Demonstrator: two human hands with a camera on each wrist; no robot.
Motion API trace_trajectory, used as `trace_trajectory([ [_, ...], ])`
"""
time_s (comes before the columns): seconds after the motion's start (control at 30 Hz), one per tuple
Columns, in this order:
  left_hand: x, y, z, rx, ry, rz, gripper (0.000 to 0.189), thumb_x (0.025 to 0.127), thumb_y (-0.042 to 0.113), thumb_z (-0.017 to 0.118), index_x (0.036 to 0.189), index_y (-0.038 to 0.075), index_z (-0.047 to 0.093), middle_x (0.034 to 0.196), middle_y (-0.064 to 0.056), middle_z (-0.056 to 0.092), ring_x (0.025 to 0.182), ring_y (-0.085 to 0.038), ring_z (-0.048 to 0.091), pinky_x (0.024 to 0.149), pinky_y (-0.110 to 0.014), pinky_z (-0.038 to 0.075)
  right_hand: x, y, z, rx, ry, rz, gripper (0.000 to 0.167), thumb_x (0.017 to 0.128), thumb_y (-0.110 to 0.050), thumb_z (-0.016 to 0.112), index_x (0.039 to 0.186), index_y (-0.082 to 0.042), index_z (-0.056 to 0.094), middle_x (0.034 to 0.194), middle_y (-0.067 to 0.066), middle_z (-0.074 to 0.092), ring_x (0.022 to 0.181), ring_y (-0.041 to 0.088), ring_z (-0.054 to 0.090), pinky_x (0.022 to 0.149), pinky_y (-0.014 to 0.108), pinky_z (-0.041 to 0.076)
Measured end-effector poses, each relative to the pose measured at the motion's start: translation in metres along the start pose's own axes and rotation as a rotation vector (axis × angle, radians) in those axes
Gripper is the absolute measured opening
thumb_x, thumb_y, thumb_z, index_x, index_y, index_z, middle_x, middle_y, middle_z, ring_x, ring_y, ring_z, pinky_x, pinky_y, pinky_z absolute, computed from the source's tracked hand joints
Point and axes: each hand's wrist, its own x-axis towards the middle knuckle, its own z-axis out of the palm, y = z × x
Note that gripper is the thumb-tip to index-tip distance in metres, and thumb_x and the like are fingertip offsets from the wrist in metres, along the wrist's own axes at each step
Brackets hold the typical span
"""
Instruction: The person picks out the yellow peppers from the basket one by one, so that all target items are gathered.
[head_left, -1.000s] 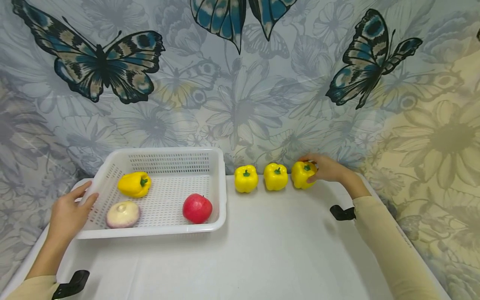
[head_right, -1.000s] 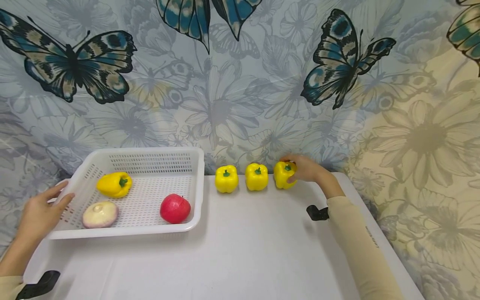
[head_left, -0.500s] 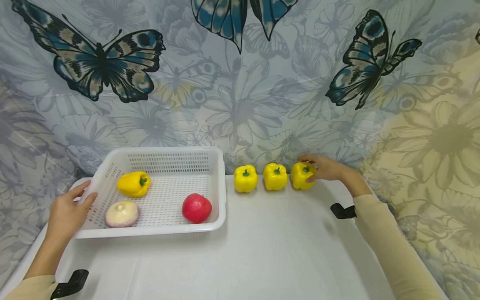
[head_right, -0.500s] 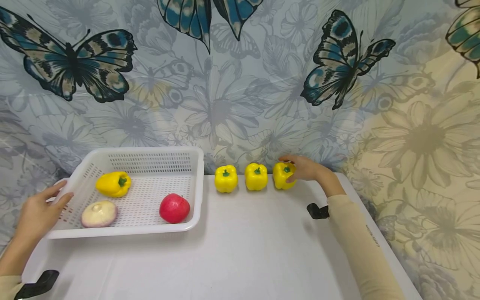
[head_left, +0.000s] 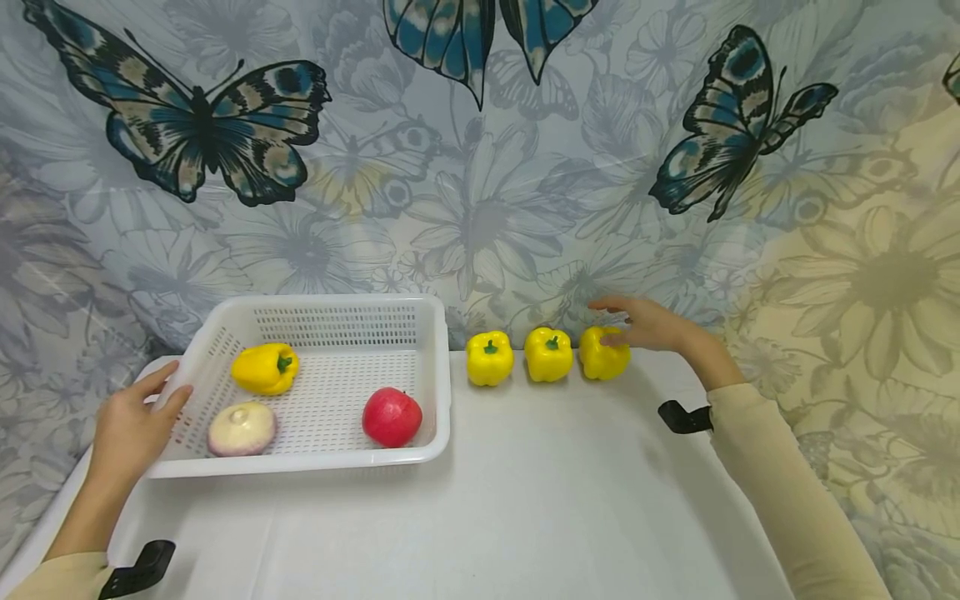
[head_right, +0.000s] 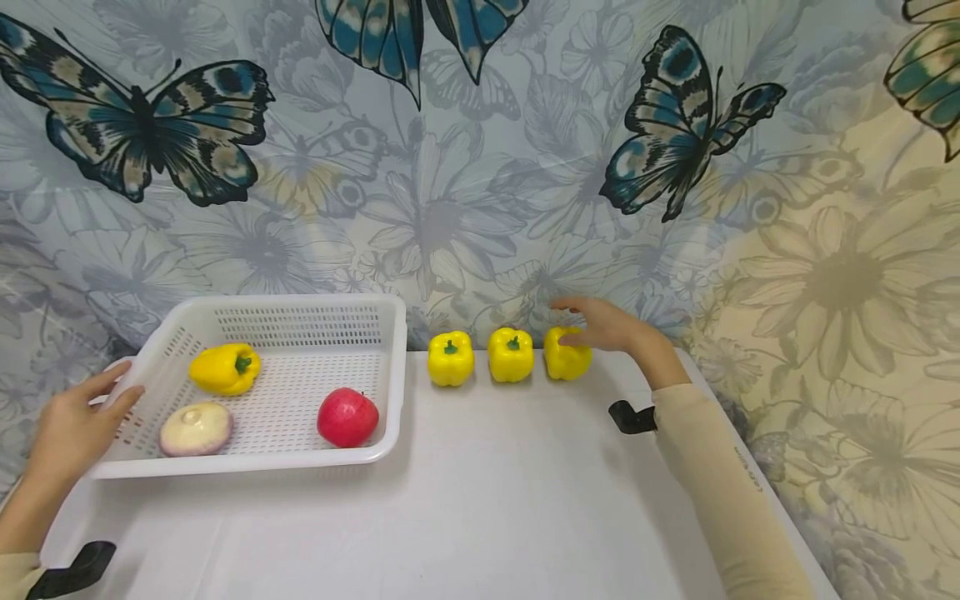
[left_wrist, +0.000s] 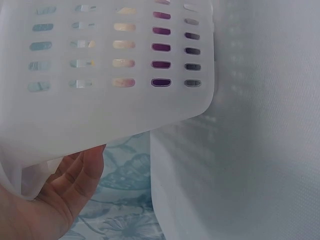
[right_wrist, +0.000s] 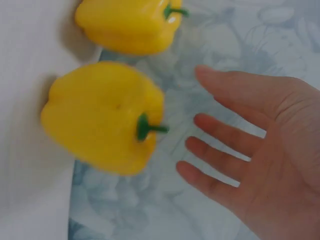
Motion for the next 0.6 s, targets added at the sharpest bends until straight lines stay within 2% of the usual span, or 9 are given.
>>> trace_trajectory([
  [0.23, 0.000, 0.002, 0.000, 0.001, -0.007, -0.008, 0.054, 0.101, 0.020, 0.052, 0.145, -0.007, 0.037, 0.126, -0.042, 0.047, 0.106, -0.060, 0.055, 0.052, -0.020, 0.040, 0.007, -0.028, -0.002, 0.043, 0.088, -0.091, 0.046, 0.096, -0.012, 0.061, 0.138, 0.005, 0.050, 0.141, 0.023, 0.050, 0.130, 0.043, 0.044, 0.102, 0.056, 0.039],
  [0.47, -0.001, 0.002, 0.000, 0.002, 0.001, -0.007, 0.053, 0.101, 0.019, 0.053, 0.145, -0.007, 0.038, 0.125, -0.042, 0.047, 0.105, -0.059, 0.056, 0.051, -0.021, 0.043, 0.019, -0.059, 0.001, 0.150, 0.161, -0.094, 0.044, 0.098, -0.017, 0.059, 0.139, -0.003, 0.052, 0.140, 0.016, 0.054, 0.127, 0.034, 0.050, 0.102, 0.050, 0.042],
  [0.6, -0.001, 0.001, 0.000, 0.001, -0.001, -0.005, 0.053, 0.101, 0.019, 0.053, 0.145, -0.007, 0.038, 0.125, -0.042, 0.047, 0.105, -0.059, 0.056, 0.051, -0.021, 0.042, 0.030, -0.077, 0.004, 0.176, 0.184, -0.130, 0.043, 0.098, -0.018, 0.060, 0.138, -0.001, 0.053, 0.137, 0.018, 0.055, 0.123, 0.035, 0.054, 0.101, 0.050, 0.043],
])
